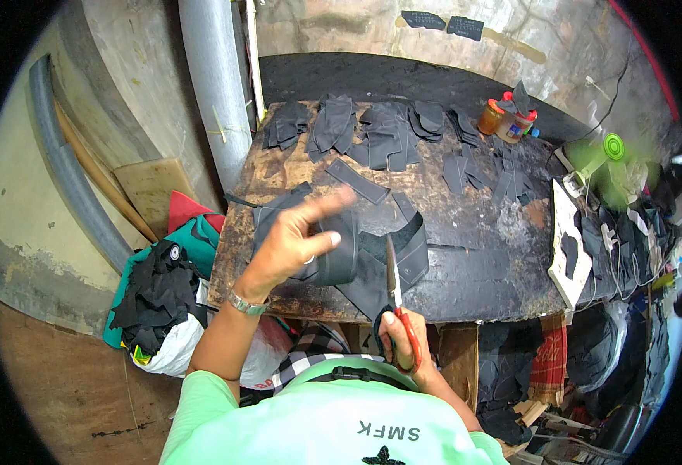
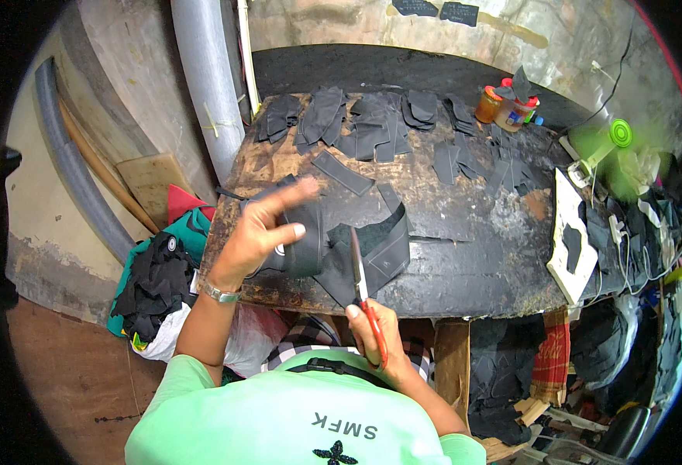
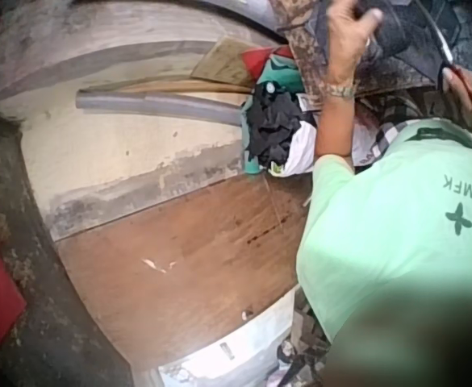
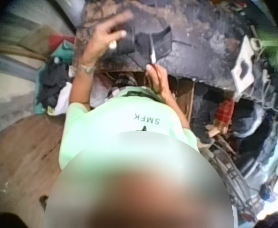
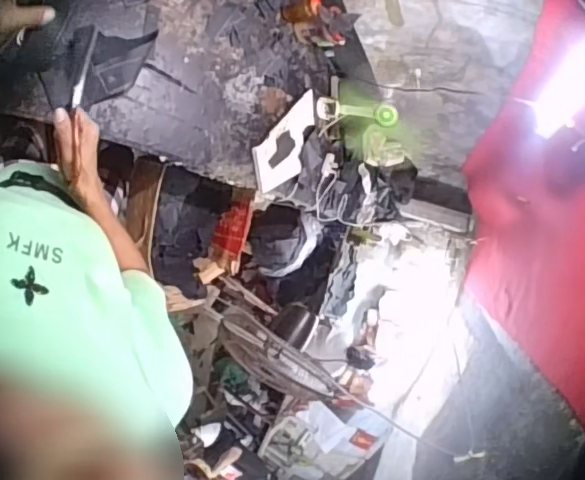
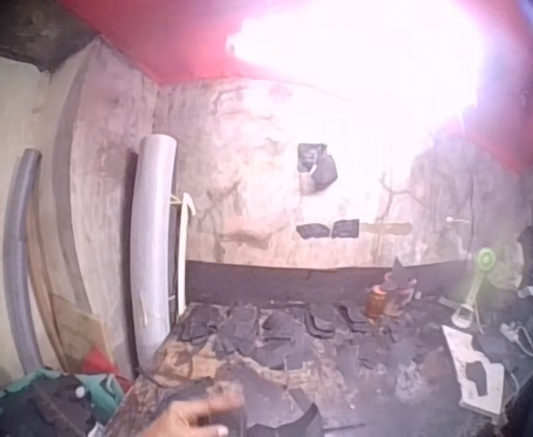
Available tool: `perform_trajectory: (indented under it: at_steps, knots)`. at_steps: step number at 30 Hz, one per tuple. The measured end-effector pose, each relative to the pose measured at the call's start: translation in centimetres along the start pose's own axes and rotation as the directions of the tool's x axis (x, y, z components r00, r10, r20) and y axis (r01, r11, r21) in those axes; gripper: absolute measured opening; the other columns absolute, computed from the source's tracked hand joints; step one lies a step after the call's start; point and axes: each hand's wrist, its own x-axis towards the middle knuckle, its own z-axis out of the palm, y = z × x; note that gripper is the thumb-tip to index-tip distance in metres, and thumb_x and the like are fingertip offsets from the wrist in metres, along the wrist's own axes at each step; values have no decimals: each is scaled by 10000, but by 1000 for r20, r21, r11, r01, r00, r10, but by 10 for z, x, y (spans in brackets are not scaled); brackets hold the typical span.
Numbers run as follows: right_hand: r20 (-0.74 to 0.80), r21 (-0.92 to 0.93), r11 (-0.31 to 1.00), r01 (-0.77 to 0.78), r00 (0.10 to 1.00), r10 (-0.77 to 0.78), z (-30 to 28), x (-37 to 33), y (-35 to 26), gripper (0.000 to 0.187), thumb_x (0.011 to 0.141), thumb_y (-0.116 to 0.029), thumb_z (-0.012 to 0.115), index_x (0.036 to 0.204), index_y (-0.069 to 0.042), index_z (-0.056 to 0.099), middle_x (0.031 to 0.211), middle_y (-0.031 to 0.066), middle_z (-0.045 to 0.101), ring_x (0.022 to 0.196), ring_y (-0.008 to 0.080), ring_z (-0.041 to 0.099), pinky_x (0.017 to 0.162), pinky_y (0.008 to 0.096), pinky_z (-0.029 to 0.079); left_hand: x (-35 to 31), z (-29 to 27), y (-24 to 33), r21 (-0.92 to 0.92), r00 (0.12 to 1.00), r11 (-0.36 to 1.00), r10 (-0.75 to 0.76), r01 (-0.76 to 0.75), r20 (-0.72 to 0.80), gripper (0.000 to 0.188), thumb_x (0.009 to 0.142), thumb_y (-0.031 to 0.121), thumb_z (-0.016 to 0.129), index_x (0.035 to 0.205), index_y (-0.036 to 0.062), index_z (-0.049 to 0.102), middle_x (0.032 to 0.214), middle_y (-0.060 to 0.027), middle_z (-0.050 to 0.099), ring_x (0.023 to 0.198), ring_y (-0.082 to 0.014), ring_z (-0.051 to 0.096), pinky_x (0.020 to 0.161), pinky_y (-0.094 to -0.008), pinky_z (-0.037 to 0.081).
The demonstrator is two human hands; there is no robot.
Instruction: The person uses red-handled scissors to cut black rubber pieces on a worn wooden workbench. They repeatedly pick up pieces, cut along marked lines, and place the cut pieces back on the table.
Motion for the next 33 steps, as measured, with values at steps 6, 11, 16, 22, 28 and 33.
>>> perform_trajectory:
  at_steps: [6,11,16,22,28,33]
  knots:
    - [-47,-43,999,-11,999,9,-6,3,8,497,934,-457,515,739,-2,555,511,48,486,374,120,442,353,256,350,-2,-17,-36,-214,910,965,-223,154,-350,244,801,-26,704,1032,-36,627,960,-63,669,821,-101,632,744,-227,519]
    - [85,-37,995,-90,992,93,-3,0,10,416,939,-417,553,752,-46,522,552,1,459,460,79,435,422,241,348,-13,-6,-42,-565,874,825,-283,13,-394,460,814,-69,661,1213,9,448,1004,-105,622,829,-169,655,746,-285,566]
    - [202,-287,958,-22,976,83,4,6,12,511,926,-514,506,922,-4,535,695,42,493,641,122,485,574,274,399,-27,32,-16,-370,920,916,-1,-156,-391,698,818,-83,640,1415,55,305,1176,-157,573,1026,-209,628,824,-305,558]
    - [174,-391,920,33,984,38,8,3,2,644,853,-657,515,988,-28,544,744,44,511,701,147,492,625,311,406,-49,48,20,100,938,995,37,-3,-346,469,855,-31,661,1307,72,590,858,66,420,673,-14,325,548,-165,275]
    - [152,-379,924,53,988,6,8,1,-2,696,832,-713,508,951,-28,547,697,33,503,655,138,487,591,307,399,-54,52,26,50,942,998,-7,25,-335,463,847,-25,679,1294,64,600,875,67,452,672,-4,316,537,-162,276]
    - [134,-310,946,97,989,-57,8,0,1,547,881,-586,567,845,-41,531,607,-1,477,553,93,455,500,263,368,-56,54,25,19,939,1000,-16,24,-344,440,844,-31,680,1271,54,616,896,56,473,701,-19,337,576,-165,301]
